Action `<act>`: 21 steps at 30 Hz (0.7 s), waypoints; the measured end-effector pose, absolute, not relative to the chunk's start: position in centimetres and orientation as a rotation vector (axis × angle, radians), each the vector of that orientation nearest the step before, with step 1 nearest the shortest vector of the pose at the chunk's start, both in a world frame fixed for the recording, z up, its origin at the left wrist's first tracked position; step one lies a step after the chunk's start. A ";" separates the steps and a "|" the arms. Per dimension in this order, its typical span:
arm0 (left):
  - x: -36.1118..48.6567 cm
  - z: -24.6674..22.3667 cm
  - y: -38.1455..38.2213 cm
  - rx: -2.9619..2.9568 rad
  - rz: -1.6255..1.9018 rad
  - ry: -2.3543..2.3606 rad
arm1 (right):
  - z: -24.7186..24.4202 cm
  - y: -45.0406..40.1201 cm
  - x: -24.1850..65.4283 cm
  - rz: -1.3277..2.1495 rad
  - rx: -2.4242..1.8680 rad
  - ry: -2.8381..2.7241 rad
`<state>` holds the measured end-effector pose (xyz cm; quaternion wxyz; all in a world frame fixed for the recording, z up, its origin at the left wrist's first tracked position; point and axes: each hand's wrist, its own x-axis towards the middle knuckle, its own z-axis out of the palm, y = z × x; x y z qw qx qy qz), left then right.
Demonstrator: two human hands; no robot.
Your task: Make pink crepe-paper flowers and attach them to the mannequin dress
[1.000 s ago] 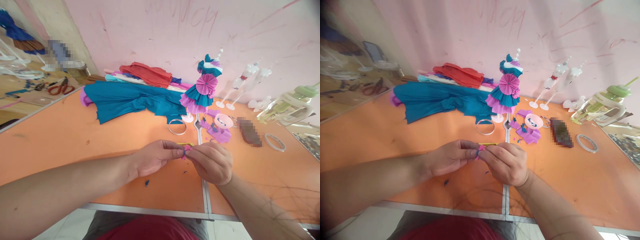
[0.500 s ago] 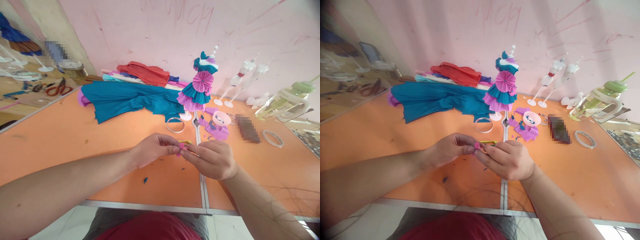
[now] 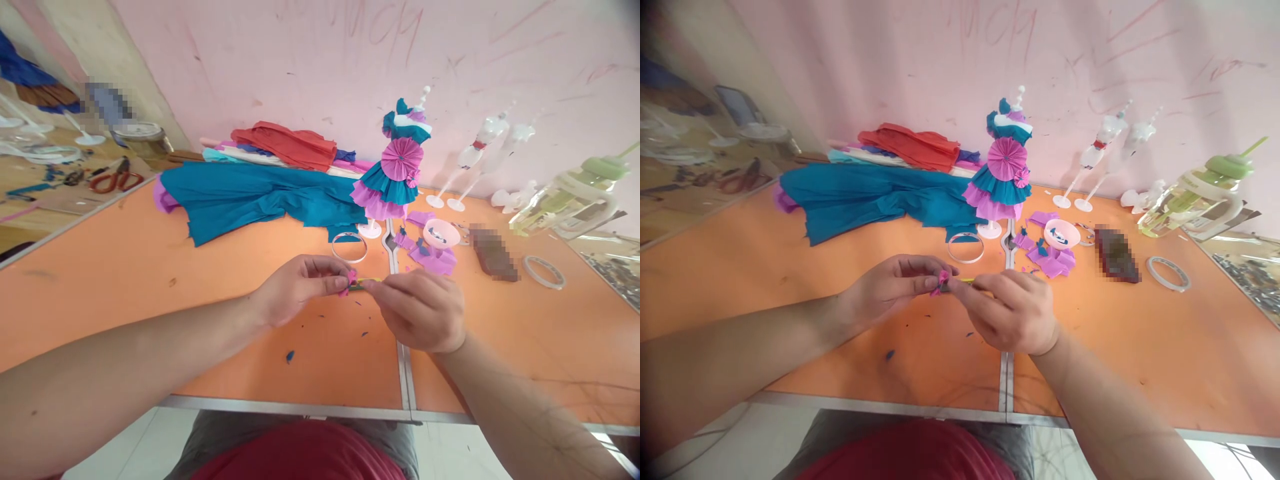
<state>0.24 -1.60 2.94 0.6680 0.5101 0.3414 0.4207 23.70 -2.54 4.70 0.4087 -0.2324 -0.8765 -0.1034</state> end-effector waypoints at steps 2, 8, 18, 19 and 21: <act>0.3 3.0 -1.7 1.193 0.900 0.821 | 4.7 -2.7 23.0 0.088 -0.750 -2.132; 0.4 3.1 -1.8 1.264 0.852 1.024 | 4.8 -2.7 21.1 0.782 -1.130 -2.002; 0.2 2.7 -1.5 1.443 0.784 1.098 | 4.8 -2.4 20.9 0.973 -1.281 -1.839; 0.2 2.6 -1.5 1.450 0.774 1.097 | 4.8 -2.4 20.9 0.983 -1.293 -1.834; 0.2 2.5 -1.5 1.455 0.752 1.093 | 4.7 -2.2 20.9 1.005 -1.313 -1.833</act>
